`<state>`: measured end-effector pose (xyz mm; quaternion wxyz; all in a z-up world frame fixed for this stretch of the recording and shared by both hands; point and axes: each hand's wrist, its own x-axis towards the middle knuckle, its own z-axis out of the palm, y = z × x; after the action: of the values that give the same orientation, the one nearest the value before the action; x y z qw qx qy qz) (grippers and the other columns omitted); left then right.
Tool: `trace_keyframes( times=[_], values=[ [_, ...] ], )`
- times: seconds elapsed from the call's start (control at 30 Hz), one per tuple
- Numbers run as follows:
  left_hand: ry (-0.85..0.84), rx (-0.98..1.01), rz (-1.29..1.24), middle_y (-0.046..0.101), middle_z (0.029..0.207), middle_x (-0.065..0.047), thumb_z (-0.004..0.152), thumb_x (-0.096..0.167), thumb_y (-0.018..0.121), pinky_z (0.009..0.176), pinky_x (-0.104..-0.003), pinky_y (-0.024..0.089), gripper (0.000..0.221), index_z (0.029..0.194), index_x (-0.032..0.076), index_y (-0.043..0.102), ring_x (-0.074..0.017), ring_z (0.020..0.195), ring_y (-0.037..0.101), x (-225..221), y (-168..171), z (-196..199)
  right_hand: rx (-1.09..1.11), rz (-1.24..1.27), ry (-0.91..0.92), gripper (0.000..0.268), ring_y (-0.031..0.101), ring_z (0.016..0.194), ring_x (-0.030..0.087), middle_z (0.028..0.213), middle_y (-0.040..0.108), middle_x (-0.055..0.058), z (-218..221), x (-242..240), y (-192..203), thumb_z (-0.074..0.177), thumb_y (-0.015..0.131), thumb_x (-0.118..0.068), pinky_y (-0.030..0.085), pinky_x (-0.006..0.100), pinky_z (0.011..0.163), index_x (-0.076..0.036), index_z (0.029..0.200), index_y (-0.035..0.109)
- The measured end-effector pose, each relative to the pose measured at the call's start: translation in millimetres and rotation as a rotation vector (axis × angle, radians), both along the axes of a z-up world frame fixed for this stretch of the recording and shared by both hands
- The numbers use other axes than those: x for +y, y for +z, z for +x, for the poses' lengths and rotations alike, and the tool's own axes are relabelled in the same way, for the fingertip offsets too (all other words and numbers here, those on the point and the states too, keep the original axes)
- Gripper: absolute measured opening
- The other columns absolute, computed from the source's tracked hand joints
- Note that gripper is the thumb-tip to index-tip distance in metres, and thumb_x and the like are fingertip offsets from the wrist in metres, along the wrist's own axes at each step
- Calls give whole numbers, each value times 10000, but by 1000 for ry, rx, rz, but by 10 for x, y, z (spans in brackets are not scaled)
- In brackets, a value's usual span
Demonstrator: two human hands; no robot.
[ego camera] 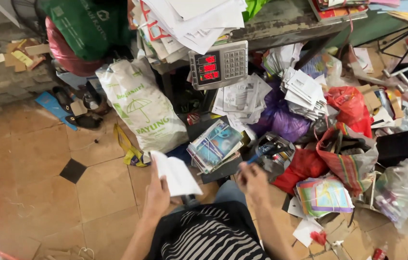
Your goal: Weighing stacks of paper and books on a digital scale and recording the values in a notebook.
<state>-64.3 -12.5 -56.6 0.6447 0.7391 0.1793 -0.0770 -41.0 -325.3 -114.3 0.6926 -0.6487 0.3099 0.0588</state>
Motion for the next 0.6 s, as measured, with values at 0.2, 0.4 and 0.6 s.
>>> trace_keyframes(
  times=[0.2,0.4,0.6],
  values=[
    [-258,222,325,766,870,-233,1004,171,464,716,-416,555,391,1297,208,720,-355,757,762,-326,-893,-249,8,-321,904,456,648,776,159,857,710,50,-143,372,-466,966,681,-498,539,339,713,-45,946,734],
    [-67,233,28,797,1052,-175,1049,350,497,924,-370,501,424,1119,50,788,-273,1017,710,-711,-1511,-376,51,-386,1471,434,680,849,358,919,725,196,60,546,-298,961,613,-472,507,456,749,-58,1018,729],
    [139,462,159,812,995,-182,1025,376,456,939,-363,514,497,1002,51,831,-285,979,743,-857,-1981,-823,21,-187,1775,407,706,867,361,926,728,209,551,266,-819,931,675,-444,536,457,769,-43,982,721]
  ],
)
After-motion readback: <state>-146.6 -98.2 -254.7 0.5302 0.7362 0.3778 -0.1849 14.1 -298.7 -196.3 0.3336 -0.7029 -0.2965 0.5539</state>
